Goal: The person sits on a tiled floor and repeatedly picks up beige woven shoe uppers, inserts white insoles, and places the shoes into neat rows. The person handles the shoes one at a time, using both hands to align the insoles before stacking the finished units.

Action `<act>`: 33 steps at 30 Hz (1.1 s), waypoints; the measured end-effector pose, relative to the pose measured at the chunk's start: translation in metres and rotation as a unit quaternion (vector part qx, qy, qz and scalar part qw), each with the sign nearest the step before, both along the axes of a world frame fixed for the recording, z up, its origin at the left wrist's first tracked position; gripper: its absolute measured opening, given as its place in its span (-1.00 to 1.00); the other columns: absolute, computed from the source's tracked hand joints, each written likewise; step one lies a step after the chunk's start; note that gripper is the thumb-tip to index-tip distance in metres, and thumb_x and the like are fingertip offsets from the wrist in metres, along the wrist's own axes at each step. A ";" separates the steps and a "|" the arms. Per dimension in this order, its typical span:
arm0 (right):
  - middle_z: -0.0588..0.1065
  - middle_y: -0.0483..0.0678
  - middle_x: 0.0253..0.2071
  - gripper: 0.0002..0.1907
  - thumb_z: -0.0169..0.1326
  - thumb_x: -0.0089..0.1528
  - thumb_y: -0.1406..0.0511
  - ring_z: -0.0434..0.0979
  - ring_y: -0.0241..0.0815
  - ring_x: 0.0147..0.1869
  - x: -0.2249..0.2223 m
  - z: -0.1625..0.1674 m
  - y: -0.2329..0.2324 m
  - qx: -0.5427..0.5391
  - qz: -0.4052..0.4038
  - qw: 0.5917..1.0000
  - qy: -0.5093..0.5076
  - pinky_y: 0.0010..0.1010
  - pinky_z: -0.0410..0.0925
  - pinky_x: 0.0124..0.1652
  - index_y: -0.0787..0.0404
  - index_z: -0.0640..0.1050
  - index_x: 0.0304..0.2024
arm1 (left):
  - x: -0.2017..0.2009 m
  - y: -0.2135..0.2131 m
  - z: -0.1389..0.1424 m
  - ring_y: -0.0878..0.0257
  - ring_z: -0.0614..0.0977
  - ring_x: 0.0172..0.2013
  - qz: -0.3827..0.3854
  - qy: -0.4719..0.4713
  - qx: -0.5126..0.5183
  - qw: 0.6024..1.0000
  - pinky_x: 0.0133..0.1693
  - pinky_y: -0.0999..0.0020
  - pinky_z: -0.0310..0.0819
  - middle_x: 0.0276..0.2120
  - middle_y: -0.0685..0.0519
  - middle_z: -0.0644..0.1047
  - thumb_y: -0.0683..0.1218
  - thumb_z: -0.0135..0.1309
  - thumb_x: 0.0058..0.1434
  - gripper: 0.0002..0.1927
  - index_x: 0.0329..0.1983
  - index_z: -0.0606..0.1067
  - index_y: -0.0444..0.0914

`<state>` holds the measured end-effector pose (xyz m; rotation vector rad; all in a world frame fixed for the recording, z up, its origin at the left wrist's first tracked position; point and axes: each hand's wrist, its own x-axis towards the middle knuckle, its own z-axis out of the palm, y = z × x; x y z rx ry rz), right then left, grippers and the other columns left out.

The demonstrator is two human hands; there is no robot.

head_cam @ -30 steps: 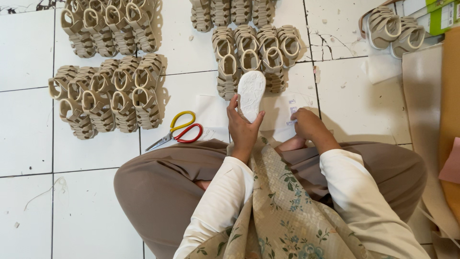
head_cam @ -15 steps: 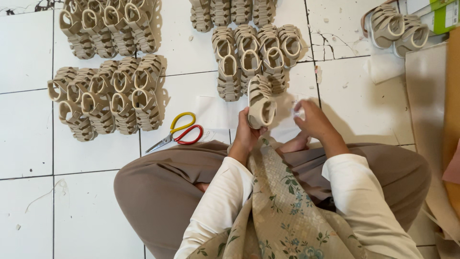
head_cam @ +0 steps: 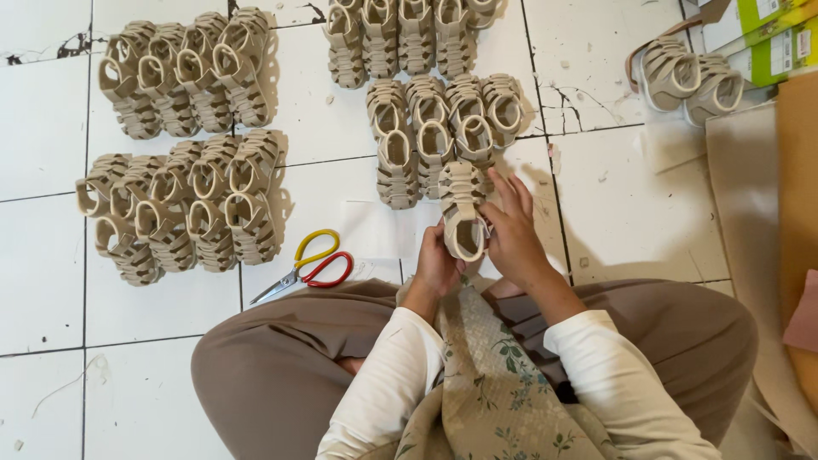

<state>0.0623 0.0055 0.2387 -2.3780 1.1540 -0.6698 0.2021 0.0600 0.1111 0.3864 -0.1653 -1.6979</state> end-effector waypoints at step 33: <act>-0.07 0.01 0.63 -0.33 -0.12 0.01 0.68 -0.17 0.32 0.65 -0.001 -0.025 -0.010 0.055 0.039 0.997 -0.049 0.04 -0.08 0.49 0.17 0.59 0.10 | 0.002 -0.003 -0.005 -0.03 0.65 -0.14 -0.007 0.056 0.095 0.994 -0.20 0.23 0.55 -0.03 -0.12 0.56 0.15 -0.44 0.44 -0.40 0.24 0.37 -0.34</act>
